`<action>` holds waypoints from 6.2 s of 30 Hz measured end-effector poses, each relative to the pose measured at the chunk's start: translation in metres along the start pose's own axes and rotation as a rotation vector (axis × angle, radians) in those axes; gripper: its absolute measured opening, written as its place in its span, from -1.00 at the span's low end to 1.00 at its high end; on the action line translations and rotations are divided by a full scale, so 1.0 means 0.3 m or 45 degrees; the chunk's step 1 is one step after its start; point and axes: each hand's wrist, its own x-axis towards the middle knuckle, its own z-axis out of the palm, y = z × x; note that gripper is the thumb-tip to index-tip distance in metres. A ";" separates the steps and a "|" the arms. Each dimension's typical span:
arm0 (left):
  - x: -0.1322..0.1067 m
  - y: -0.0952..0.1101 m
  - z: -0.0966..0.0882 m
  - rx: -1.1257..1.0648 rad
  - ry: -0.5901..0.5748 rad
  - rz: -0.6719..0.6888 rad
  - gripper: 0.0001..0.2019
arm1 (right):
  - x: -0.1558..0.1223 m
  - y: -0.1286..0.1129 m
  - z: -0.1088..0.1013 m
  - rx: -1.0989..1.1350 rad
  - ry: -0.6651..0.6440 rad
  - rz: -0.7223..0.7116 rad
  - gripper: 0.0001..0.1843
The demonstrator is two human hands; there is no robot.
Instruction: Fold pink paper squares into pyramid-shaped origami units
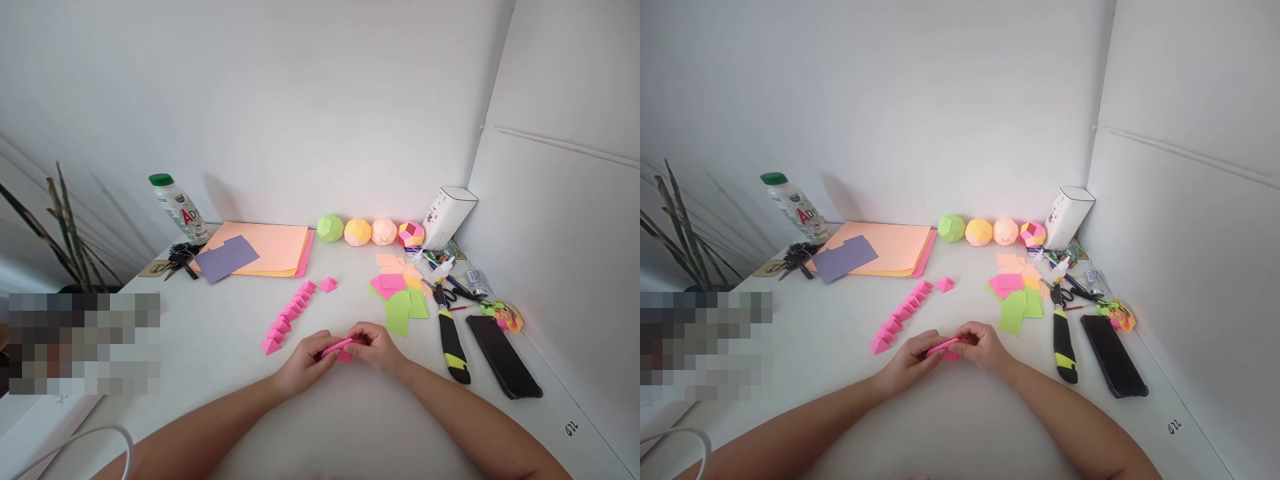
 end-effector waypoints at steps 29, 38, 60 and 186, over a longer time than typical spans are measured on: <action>0.002 0.018 -0.002 0.032 -0.067 0.017 -0.67 | 0.004 -0.010 -0.006 0.003 -0.031 -0.073 -0.80; -0.002 -0.005 0.004 -0.008 0.006 0.055 -0.72 | 0.004 -0.010 -0.002 -0.056 -0.011 -0.102 -0.76; 0.002 -0.019 0.007 0.020 0.020 0.090 -0.69 | 0.000 0.007 0.001 -0.038 0.015 -0.101 -0.80; 0.014 -0.001 -0.008 -0.600 0.263 -0.311 -0.88 | -0.018 -0.013 0.017 -0.421 -0.121 -0.318 -0.71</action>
